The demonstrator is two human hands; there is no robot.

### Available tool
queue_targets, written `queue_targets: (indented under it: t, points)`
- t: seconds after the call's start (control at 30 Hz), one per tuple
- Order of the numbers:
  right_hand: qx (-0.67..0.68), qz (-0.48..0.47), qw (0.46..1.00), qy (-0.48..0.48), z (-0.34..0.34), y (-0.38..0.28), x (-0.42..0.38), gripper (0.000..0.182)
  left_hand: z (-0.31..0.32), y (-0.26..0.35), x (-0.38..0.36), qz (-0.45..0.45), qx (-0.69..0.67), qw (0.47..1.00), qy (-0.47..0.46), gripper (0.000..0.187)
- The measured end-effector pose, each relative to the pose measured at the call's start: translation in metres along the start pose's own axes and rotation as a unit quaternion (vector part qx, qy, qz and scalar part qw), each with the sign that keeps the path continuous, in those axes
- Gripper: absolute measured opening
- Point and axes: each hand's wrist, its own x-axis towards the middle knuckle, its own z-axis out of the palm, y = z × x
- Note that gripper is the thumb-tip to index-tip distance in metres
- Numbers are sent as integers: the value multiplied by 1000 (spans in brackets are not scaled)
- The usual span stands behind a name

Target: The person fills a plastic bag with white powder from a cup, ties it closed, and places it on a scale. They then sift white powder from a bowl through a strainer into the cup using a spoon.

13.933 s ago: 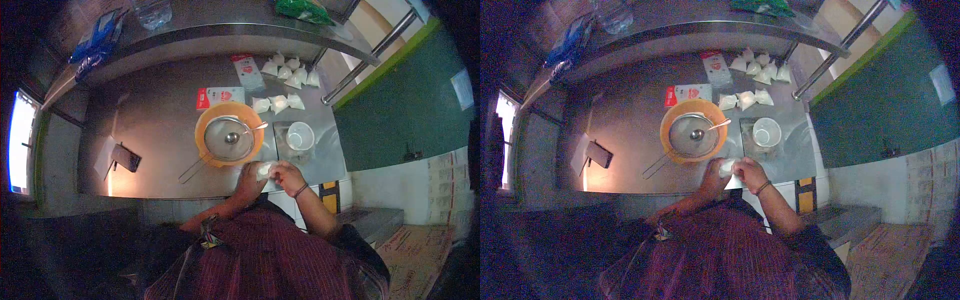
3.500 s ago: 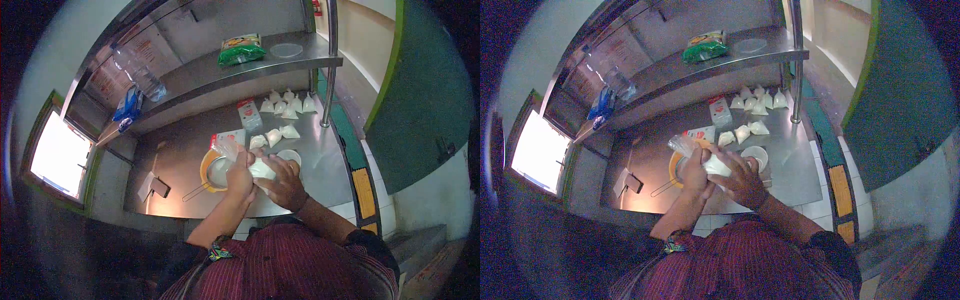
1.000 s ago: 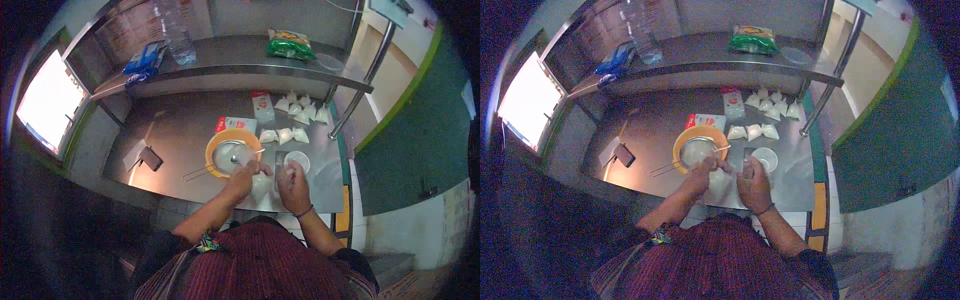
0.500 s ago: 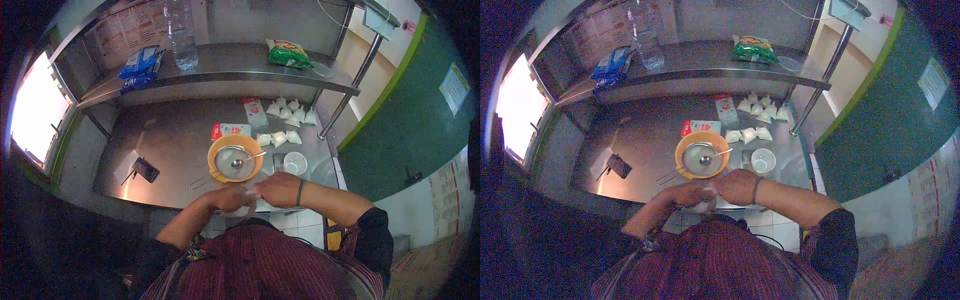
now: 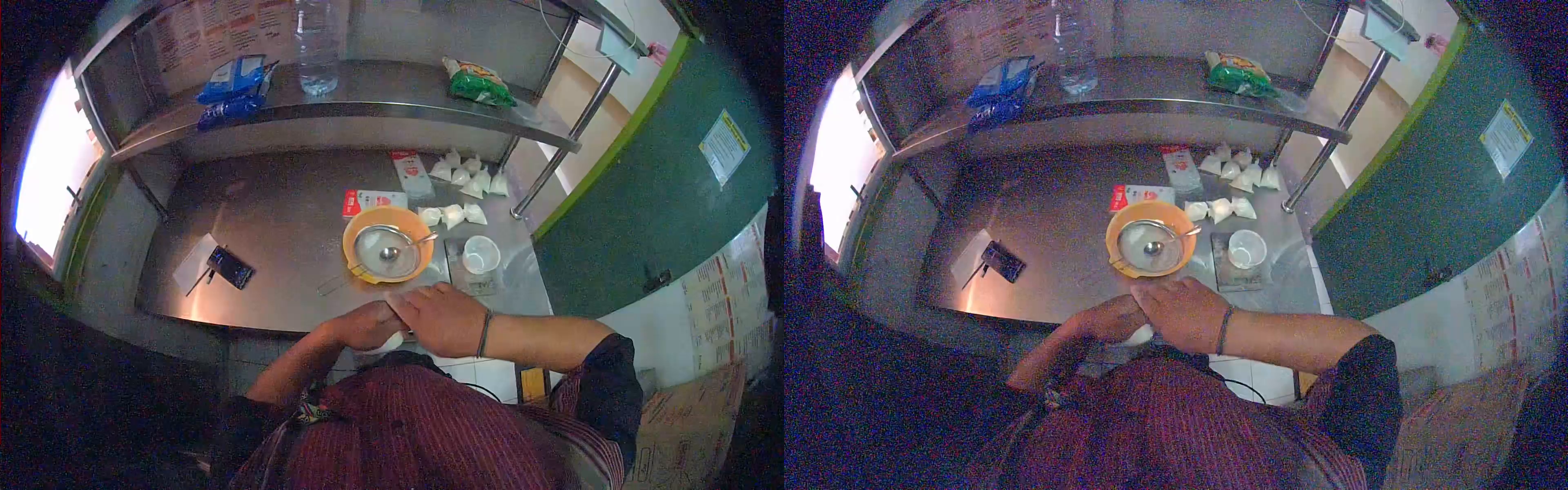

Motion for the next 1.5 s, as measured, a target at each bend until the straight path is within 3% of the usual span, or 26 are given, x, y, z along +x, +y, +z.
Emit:
queue_targets:
  t: [0.03, 0.1, 0.17, 0.23, 0.3, 0.33, 0.4, 0.47, 0.53, 0.57, 0.63, 0.67, 0.7, 0.73, 0.8, 0.83, 0.9, 0.97, 1.07, 1.17, 1.2, 1.27, 1.3, 1.5]
  points:
    - [-5, -2, 1000, 0, -5, -7, 2, 61, 0, 18, 2, -4, -34, 998, 56, 39]
    - [4, 75, 991, -111, -16, -22, 5, 63, -4, 31, -1, -5, -67, 991, 114, 35]
    - [-11, 58, 995, -86, -8, -16, 5, 57, -13, 32, -4, -37, -86, 994, 51, 32]
    - [-28, 38, 997, -62, -18, -14, 11, 52, -21, 30, -13, -12, -87, 996, 35, 32]
    - [20, 46, 978, -201, -40, -5, 22, 31, -27, 32, -16, 12, -90, 996, 21, 33]
    - [18, 45, 978, -205, -47, 1, 25, 31, -30, 37, -18, -4, -132, 991, 19, 35]
    - [85, -66, 975, -197, -61, 16, 27, 10, -33, 43, -25, -23, -177, 984, 22, 37]
    - [130, -87, 961, -229, -75, 23, 29, 13, -35, 46, -30, 80, -50, 994, 48, 39]
    - [179, -109, 934, -288, -80, 30, 31, 31, -38, 58, -30, 100, -28, 993, 55, 38]
    - [176, -111, 934, -292, -83, 32, 28, 31, -39, 61, -29, 121, -6, 991, 63, 38]
    - [21, -56, 978, -200, -91, 29, 25, 31, -42, 60, -29, 89, -11, 992, 90, 37]
    - [18, -59, 977, -202, -92, 21, 23, 31, -43, 60, -29, 57, -15, 992, 111, 36]
    - [-79, -23, 996, -38, -91, 8, 19, 32, -44, 59, -27, 58, -14, 992, 115, 36]
    - [-171, 14, 977, 128, -87, -3, 16, 36, -43, 57, -23, 53, 10, 988, 142, 35]
    - [-175, -15, 980, 93, -74, -15, 14, 41, -34, 52, -12, 49, 30, 985, 164, 33]
    - [-178, -45, 981, 60, -67, -19, 12, 46, -26, 50, -5, 104, 48, 972, 204, 32]
    - [-246, -78, 959, 117, -55, -19, 9, 49, -21, 47, 0, 160, 68, 955, 240, 30]
    - [-157, 36, 986, -37, -55, -22, 8, 39, -21, 47, 1, 117, 117, 966, 200, 28]
    - [-140, 27, 983, -118, -77, -21, 7, 26, -30, 62, -8, 98, 40, 981, 159, 28]
    - [-126, -20, 977, -172, -94, -29, -1, 25, -36, 67, -17, 157, 110, 975, 114, 30]
    - [-126, -19, 977, -172, -98, -30, -6, 25, -36, 70, -21, 159, 110, 974, 114, 30]
    - [-66, -71, 986, -138, -106, -32, -16, 33, -33, 81, -32, 272, 216, 921, 174, 29]
    - [-67, -70, 986, -138, -111, -35, -18, 33, -31, 86, -37, 274, 216, 921, 174, 29]
    - [4, -87, 990, -114, -127, -36, -30, 36, -35, 118, -48, 168, 87, 972, 140, 22]
